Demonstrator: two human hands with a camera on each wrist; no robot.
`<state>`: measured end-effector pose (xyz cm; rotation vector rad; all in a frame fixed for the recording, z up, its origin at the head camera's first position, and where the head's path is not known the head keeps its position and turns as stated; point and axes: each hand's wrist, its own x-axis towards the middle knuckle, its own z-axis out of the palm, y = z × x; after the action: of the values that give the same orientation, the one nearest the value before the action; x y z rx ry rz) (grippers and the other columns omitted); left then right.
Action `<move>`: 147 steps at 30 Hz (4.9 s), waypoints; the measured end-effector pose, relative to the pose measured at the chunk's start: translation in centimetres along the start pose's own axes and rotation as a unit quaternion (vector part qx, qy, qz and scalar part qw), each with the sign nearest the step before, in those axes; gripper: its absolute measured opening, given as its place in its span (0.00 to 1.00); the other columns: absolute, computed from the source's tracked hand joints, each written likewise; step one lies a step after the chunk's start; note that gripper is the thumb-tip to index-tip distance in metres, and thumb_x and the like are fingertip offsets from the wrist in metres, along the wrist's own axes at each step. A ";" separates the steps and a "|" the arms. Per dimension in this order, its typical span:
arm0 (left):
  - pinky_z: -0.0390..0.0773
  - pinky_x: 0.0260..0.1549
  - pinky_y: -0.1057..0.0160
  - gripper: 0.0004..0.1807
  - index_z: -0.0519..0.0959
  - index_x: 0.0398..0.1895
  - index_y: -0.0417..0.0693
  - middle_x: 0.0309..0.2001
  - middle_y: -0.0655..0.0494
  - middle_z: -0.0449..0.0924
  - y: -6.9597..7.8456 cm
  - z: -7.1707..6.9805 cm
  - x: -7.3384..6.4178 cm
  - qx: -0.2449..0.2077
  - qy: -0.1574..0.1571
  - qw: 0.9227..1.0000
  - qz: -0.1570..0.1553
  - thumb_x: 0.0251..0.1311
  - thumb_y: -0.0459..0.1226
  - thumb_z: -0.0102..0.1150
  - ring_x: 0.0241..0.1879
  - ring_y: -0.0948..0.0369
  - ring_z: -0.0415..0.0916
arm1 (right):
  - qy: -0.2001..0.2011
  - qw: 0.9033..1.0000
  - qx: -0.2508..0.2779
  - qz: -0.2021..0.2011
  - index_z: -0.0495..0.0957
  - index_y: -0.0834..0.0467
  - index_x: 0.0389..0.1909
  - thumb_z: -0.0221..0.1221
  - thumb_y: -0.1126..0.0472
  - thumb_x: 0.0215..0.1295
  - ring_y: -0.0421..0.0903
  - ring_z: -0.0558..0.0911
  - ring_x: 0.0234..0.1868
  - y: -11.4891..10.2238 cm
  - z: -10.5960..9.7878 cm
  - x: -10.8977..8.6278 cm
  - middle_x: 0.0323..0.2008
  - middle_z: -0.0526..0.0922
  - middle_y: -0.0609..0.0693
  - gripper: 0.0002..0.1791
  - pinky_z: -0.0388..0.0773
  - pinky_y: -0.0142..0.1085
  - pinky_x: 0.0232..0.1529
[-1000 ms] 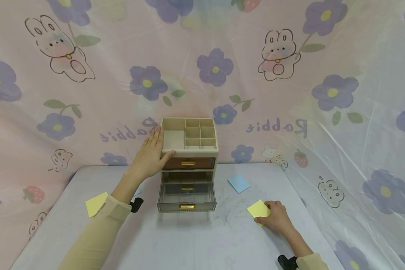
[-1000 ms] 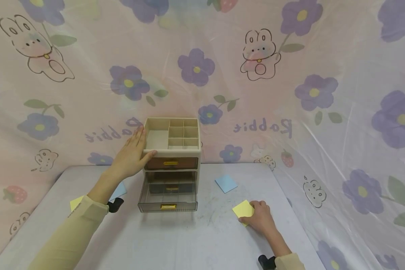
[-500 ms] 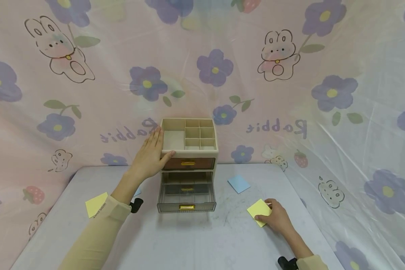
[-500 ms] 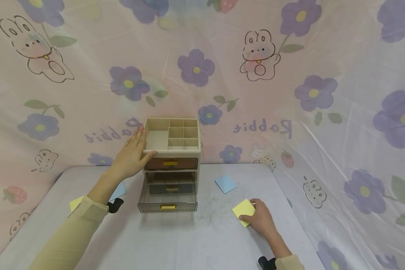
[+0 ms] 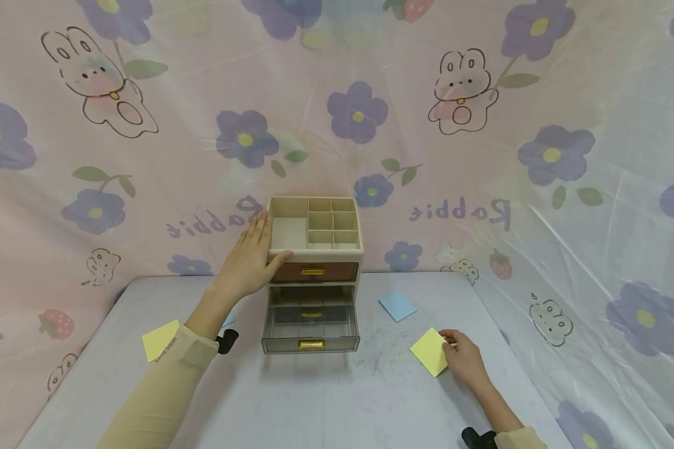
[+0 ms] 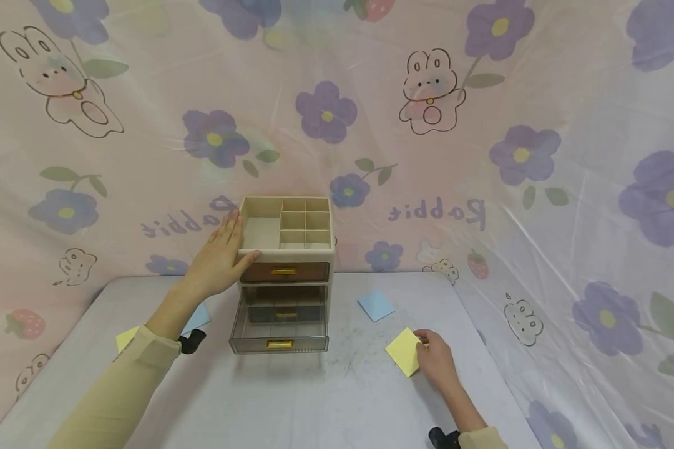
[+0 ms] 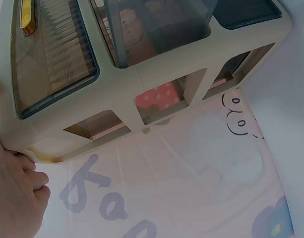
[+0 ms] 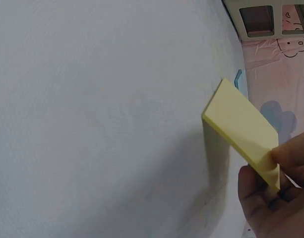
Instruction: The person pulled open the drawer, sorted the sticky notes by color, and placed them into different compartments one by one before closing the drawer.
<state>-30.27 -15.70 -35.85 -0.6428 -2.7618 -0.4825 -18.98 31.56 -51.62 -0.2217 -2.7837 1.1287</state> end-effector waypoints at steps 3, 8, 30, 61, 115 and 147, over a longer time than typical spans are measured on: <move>0.42 0.79 0.39 0.52 0.33 0.82 0.33 0.83 0.38 0.28 0.0 0.0 0.0 -0.001 0.000 1.000 -0.001 0.78 0.63 0.38 0.82 0.40 0.31 | -0.001 1.000 0.007 0.004 0.77 0.72 0.59 0.53 0.71 0.72 0.56 0.82 0.46 -0.2 -0.1 0.0 0.49 0.82 0.65 0.18 0.78 0.33 0.35; 0.42 0.79 0.39 0.52 0.32 0.82 0.34 0.83 0.39 0.27 0.0 0.0 0.0 -0.001 -0.001 1.000 -0.003 0.78 0.64 0.37 0.82 0.40 0.31 | -0.004 1.000 0.019 0.007 0.78 0.70 0.59 0.53 0.70 0.73 0.55 0.82 0.46 -0.4 -0.2 0.0 0.49 0.82 0.65 0.17 0.78 0.31 0.35; 0.38 0.80 0.42 0.52 0.33 0.82 0.34 0.84 0.38 0.28 -0.1 -0.1 0.0 -0.007 -0.002 1.000 -0.003 0.78 0.63 0.38 0.83 0.41 0.31 | 0.016 0.996 0.089 0.016 0.74 0.64 0.65 0.51 0.66 0.79 0.50 0.77 0.47 -5.0 -0.5 0.4 0.57 0.78 0.62 0.19 0.78 0.29 0.32; 0.39 0.80 0.42 0.53 0.33 0.83 0.35 0.84 0.39 0.27 -0.3 0.0 0.1 -0.005 0.004 1.000 -0.003 0.78 0.64 0.39 0.83 0.41 0.30 | 0.026 0.977 0.201 -0.071 0.77 0.64 0.63 0.52 0.69 0.78 0.52 0.79 0.48 -13.0 0.0 1.1 0.54 0.80 0.61 0.17 0.81 0.26 0.41; 0.39 0.80 0.42 0.52 0.34 0.83 0.35 0.84 0.39 0.29 -0.1 0.2 0.1 -0.002 0.006 1.000 -0.006 0.78 0.62 0.41 0.83 0.40 0.32 | -0.055 0.946 0.203 -0.248 0.81 0.63 0.57 0.56 0.73 0.74 0.48 0.81 0.40 -21.2 6.9 1.0 0.47 0.83 0.55 0.15 0.82 0.33 0.35; 0.40 0.79 0.41 0.52 0.34 0.83 0.34 0.84 0.38 0.30 -0.8 0.4 0.3 -0.002 0.010 1.000 0.004 0.78 0.63 0.39 0.82 0.40 0.32 | -0.180 0.943 0.091 -0.264 0.81 0.60 0.59 0.56 0.68 0.77 0.48 0.84 0.47 -24.5 11.1 2.8 0.53 0.82 0.54 0.15 0.84 0.36 0.40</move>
<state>-30.94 -16.09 -36.30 -0.6455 -2.7391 -0.4897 -25.83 7.16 -42.21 0.7767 -2.7231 1.3608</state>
